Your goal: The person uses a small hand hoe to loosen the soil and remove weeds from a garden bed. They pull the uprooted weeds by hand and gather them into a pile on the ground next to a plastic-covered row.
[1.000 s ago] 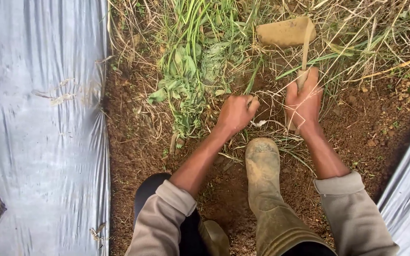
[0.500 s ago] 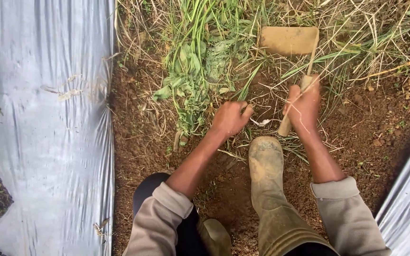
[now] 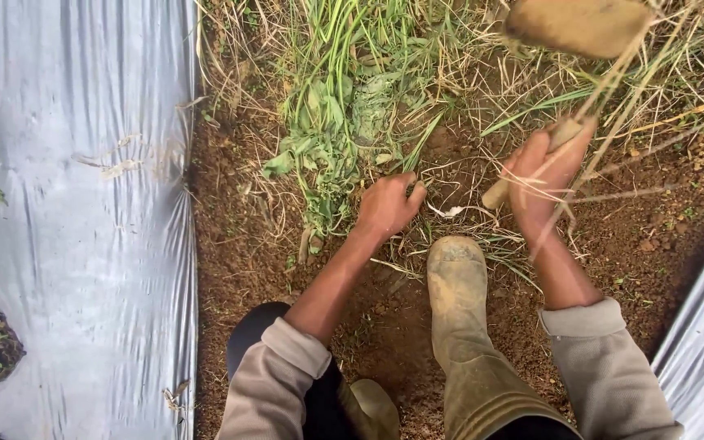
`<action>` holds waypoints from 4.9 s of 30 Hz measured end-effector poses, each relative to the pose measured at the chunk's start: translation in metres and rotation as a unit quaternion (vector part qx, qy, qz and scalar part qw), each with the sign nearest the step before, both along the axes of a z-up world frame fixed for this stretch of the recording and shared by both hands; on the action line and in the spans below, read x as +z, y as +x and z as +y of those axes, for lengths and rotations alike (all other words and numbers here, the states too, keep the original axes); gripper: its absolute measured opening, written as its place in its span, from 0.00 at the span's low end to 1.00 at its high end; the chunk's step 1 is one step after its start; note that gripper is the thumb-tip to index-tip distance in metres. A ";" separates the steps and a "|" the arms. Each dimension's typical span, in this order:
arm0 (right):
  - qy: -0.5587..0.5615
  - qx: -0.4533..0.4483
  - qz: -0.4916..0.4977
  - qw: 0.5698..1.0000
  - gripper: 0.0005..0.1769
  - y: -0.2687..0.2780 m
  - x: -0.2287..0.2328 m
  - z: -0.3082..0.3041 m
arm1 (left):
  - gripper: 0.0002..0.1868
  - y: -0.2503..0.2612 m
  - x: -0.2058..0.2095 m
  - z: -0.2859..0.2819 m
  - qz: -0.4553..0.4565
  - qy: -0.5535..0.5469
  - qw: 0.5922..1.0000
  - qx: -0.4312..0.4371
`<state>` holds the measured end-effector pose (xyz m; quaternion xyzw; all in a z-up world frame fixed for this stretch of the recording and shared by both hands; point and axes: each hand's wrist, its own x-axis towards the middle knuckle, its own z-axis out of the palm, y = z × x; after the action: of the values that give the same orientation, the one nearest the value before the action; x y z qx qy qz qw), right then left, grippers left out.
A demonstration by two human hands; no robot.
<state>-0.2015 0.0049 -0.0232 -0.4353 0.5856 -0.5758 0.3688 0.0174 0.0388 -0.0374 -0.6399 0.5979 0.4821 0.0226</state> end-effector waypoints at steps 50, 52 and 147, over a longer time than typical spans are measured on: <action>0.239 -0.037 -0.001 0.970 0.08 -0.042 0.052 0.029 | 0.29 -0.025 -0.006 0.006 -0.037 -0.146 0.973 -0.176; 0.238 -0.093 -0.053 0.965 0.09 -0.042 0.040 0.013 | 0.30 -0.025 -0.013 0.012 -0.043 -0.133 0.976 -0.169; 0.249 -0.053 -0.026 0.967 0.09 -0.037 0.019 0.053 | 0.19 -0.040 -0.014 0.028 -0.033 -0.283 0.929 -0.236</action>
<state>-0.2385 0.0579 -0.0044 -0.2824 0.7231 -0.4417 0.4498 -0.0224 0.0664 -0.0512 -0.4760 0.8421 0.2520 -0.0271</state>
